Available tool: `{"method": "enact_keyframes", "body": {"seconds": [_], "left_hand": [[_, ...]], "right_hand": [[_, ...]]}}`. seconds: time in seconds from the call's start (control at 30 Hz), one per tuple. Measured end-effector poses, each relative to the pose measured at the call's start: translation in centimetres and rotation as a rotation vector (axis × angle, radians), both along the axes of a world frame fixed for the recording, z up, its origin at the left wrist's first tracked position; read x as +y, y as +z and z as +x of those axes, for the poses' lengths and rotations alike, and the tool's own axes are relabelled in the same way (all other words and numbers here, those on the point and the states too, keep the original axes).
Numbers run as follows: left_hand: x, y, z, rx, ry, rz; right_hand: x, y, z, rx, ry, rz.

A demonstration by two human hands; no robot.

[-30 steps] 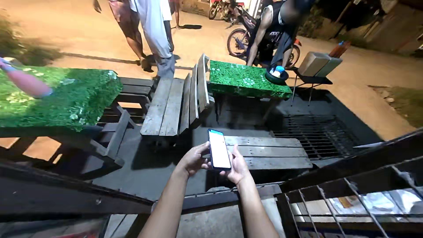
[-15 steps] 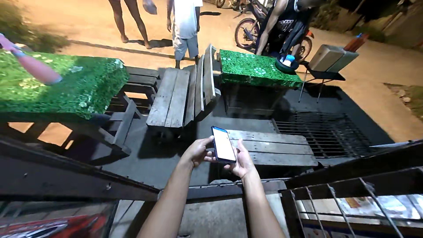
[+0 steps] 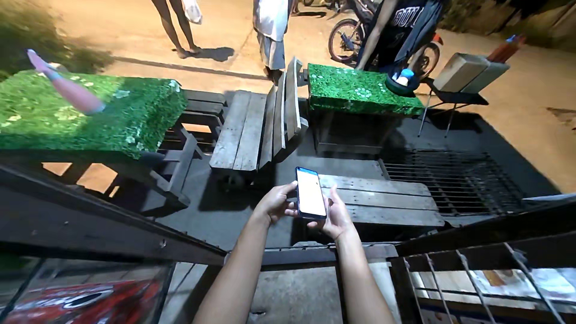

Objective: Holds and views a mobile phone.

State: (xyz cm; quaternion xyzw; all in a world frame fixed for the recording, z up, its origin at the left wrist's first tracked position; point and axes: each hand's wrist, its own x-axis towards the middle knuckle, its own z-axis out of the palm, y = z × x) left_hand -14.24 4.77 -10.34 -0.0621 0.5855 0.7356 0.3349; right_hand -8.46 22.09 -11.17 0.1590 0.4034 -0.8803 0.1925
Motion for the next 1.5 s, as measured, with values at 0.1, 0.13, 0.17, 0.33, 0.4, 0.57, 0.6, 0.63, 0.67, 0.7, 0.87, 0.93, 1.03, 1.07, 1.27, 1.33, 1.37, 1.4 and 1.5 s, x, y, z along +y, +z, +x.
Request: {"method": "enact_keyframes", "body": {"seconds": [0.1,0.13,0.17,0.33,0.4,0.57,0.6,0.63,0.67,0.7,0.87,0.93,1.03,1.07,1.27,1.33,1.37,1.4,1.5], "left_hand": [[0.08,-0.01,-0.01,0.001,-0.005,0.021],[0.10,0.04,0.02,-0.002,-0.003,0.023],[0.11,0.08,0.05,-0.005,-0.002,0.026],[0.17,0.30,0.22,-0.010,0.009,0.026],[0.16,0.18,0.11,-0.007,0.005,0.013],[0.19,0.02,0.10,0.028,-0.004,0.002],[0.19,-0.02,0.10,0.034,-0.003,0.003],[0.19,-0.05,0.09,0.039,-0.005,0.003],[0.20,-0.05,0.08,0.043,-0.004,0.003],[0.21,-0.02,0.09,0.045,-0.003,0.002],[0.28,-0.14,0.02,0.039,0.007,-0.008],[0.29,-0.09,0.06,0.038,0.013,-0.009],[0.37,0.14,0.24,0.042,0.022,-0.014],[0.40,0.14,0.26,0.042,0.027,-0.016],[0.36,0.12,0.25,0.043,0.041,-0.003],[0.37,0.01,0.18,0.042,0.036,-0.006],[0.36,0.03,0.18,0.040,0.036,-0.010],[0.39,0.06,0.19,0.040,0.039,-0.017],[0.45,0.08,0.17,0.038,0.044,-0.024]], "right_hand": [[0.10,0.02,0.04,0.016,0.005,-0.025],[0.12,0.01,0.04,0.019,0.006,-0.037],[0.14,0.02,0.05,0.019,0.008,-0.039],[0.13,0.14,0.04,0.009,0.012,-0.040],[0.13,0.11,0.03,0.007,0.009,-0.034],[0.11,0.04,0.04,0.021,0.010,-0.028],[0.08,0.06,0.05,0.020,0.007,-0.020],[0.03,0.11,0.04,0.017,0.000,-0.009],[0.01,0.13,0.03,0.015,-0.006,0.000],[0.01,0.13,0.02,0.013,-0.010,0.005],[0.03,-0.02,-0.08,0.022,-0.001,-0.017],[0.00,0.02,-0.05,0.024,0.001,-0.006],[-0.05,0.21,0.06,0.026,-0.003,0.020],[-0.09,0.27,0.10,0.023,-0.011,0.020],[0.06,-0.04,-0.02,0.040,0.007,-0.003],[0.02,-0.05,0.00,0.043,-0.002,-0.009],[0.02,-0.10,0.00,0.046,-0.004,-0.012],[0.02,-0.14,-0.02,0.046,-0.007,-0.013],[0.07,-0.20,-0.06,0.045,-0.007,-0.008]]}}
